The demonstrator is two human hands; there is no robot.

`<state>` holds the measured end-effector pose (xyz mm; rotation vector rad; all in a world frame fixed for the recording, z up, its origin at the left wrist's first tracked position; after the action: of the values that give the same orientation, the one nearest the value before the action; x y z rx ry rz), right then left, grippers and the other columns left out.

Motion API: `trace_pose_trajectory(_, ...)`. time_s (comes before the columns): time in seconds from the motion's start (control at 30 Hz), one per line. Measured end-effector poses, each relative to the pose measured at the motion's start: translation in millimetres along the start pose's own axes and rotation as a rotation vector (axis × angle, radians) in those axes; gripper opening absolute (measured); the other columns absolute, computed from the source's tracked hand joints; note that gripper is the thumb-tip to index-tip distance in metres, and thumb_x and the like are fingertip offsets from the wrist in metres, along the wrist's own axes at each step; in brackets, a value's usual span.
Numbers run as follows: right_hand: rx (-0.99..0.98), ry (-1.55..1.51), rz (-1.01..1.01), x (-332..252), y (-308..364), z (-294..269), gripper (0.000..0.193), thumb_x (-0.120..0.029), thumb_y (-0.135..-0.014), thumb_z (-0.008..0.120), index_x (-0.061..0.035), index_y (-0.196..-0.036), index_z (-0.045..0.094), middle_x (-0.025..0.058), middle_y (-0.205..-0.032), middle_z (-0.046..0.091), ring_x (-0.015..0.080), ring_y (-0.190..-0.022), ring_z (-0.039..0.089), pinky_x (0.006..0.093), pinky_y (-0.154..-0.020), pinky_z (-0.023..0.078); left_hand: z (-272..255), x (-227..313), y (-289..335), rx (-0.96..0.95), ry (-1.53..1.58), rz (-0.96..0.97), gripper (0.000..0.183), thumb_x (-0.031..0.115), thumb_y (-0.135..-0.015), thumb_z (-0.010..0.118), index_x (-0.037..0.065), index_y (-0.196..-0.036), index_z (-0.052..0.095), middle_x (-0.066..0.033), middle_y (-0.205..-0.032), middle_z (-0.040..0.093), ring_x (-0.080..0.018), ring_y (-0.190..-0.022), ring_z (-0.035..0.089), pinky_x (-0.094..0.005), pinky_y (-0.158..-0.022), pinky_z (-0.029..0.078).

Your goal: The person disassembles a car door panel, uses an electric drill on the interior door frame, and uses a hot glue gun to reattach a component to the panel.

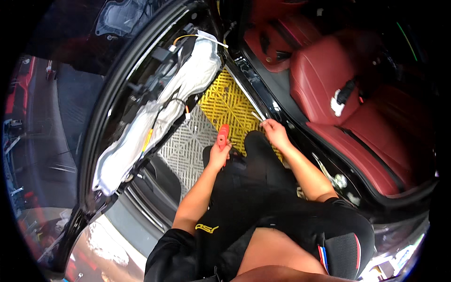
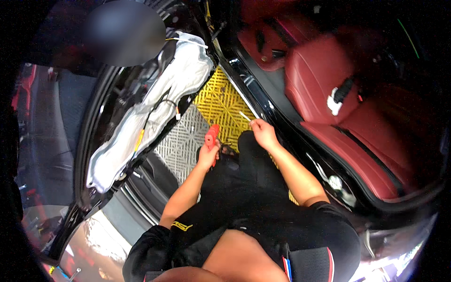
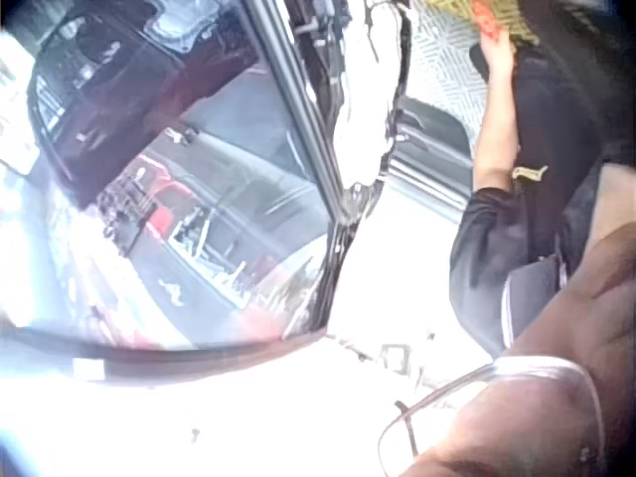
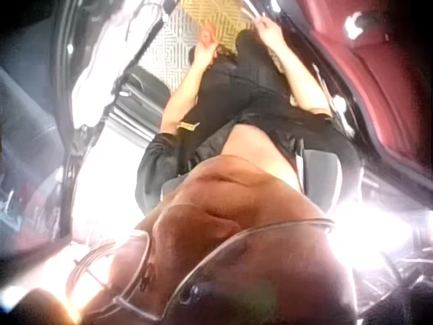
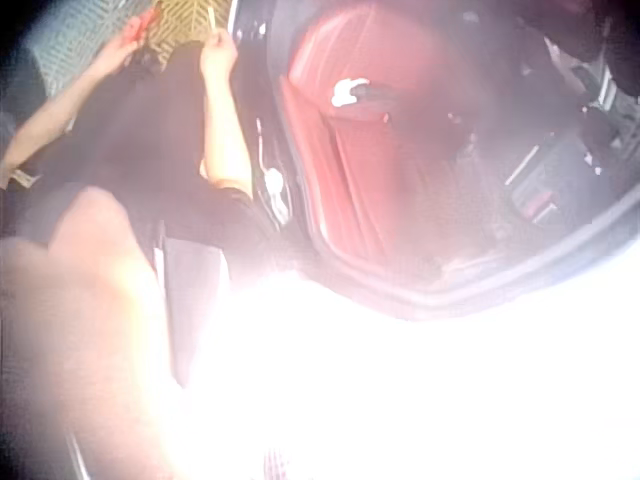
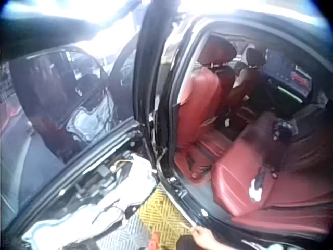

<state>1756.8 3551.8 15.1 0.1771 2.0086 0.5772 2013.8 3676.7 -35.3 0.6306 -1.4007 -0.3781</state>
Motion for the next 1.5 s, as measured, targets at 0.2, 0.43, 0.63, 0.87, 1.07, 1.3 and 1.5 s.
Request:
trace_pose_trajectory(0.2,-0.072,-0.066,0.046,-170.9,136.5,-86.6,0.028,-0.030,-0.105,0.055,-0.0052,-0.103,0.068,0.0013,-0.063,0.063,0.0101,-0.060,0.061,0.0308,-0.058,0.049,21.1,155.9,140.2,-0.023,-0.017,0.098,0.025,0.004,-0.095,0.063,0.006,-0.120,0.061,-0.0022,-0.092,0.067,-0.0107,-0.073,0.065,-0.0278,-0.059,0.053)
trace_pose_trajectory(0.43,-0.140,-0.195,-0.175,-313.2,190.0,-96.7,0.026,-0.027,-0.108,0.056,-0.0037,-0.110,0.066,-0.0031,-0.069,0.057,0.0046,-0.059,0.052,0.0236,-0.057,0.043,25.7,317.2,185.1,0.289,-0.351,0.466,0.029,0.024,-0.092,0.072,0.003,-0.111,0.063,-0.0158,-0.089,0.070,-0.0301,-0.086,0.071,-0.0411,-0.078,0.054)
trace_pose_trajectory(0.63,-0.184,-0.144,-0.201,-327.4,168.5,-101.5,0.026,-0.025,-0.107,0.056,-0.0006,-0.110,0.066,0.0002,-0.069,0.061,0.0066,-0.063,0.059,0.0265,-0.063,0.049,29.0,351.4,170.0,0.333,-0.056,0.359,0.031,0.020,-0.099,0.068,0.000,-0.122,0.059,-0.0079,-0.085,0.069,-0.0159,-0.065,0.069,-0.0303,-0.060,0.055)
trace_pose_trajectory(0.87,-0.329,-0.153,-0.183,-351.5,113.6,-108.4,0.025,-0.027,-0.106,0.058,-0.0029,-0.109,0.065,0.0026,-0.070,0.063,0.0090,-0.062,0.060,0.0301,-0.059,0.050,30.9,399.7,155.1,0.508,-0.240,0.373,0.028,0.016,-0.100,0.066,-0.001,-0.122,0.062,-0.0058,-0.085,0.068,-0.0114,-0.058,0.063,-0.0268,-0.056,0.053)
trace_pose_trajectory(1.07,-0.438,-0.076,-0.372,-390.3,90.2,-124.5,0.022,-0.023,-0.106,0.057,-0.0026,-0.106,0.063,0.0046,-0.073,0.062,0.0137,-0.066,0.061,0.0305,-0.064,0.050,52.7,431.6,148.8,0.662,-0.615,0.557,0.031,0.016,-0.094,0.069,0.000,-0.120,0.062,-0.0159,-0.098,0.069,-0.0302,-0.086,0.069,-0.0404,-0.080,0.054)
trace_pose_trajectory(1.3,-0.380,0.055,-0.470,-402.3,69.9,-150.7,0.021,-0.025,-0.102,0.063,-0.0051,-0.106,0.068,0.0129,-0.076,0.068,0.0243,-0.069,0.070,0.0366,-0.065,0.053,61.0,443.7,133.7,0.614,-0.682,0.461,0.039,0.027,-0.095,0.069,0.001,-0.122,0.060,-0.0229,-0.114,0.065,-0.0435,-0.106,0.064,-0.0483,-0.090,0.051)
trace_pose_trajectory(1.5,-0.363,0.241,-0.631,-431.1,76.8,-160.6,0.019,-0.025,-0.099,0.068,-0.0078,-0.104,0.073,0.0104,-0.085,0.074,0.0264,-0.074,0.073,0.0375,-0.064,0.055,60.7,446.5,130.5,0.589,-0.694,0.382,0.038,0.024,-0.095,0.066,0.002,-0.124,0.059,-0.0239,-0.120,0.063,-0.0461,-0.110,0.062,-0.0514,-0.093,0.051)
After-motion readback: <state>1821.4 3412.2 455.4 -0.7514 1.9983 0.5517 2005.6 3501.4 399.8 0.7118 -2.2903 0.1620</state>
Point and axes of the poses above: each hand's wrist, its own y-axis away from the middle knuckle, its own z-axis out of the palm, x = y × z, the point moved 7 cm from there along -y, towards the middle knuckle
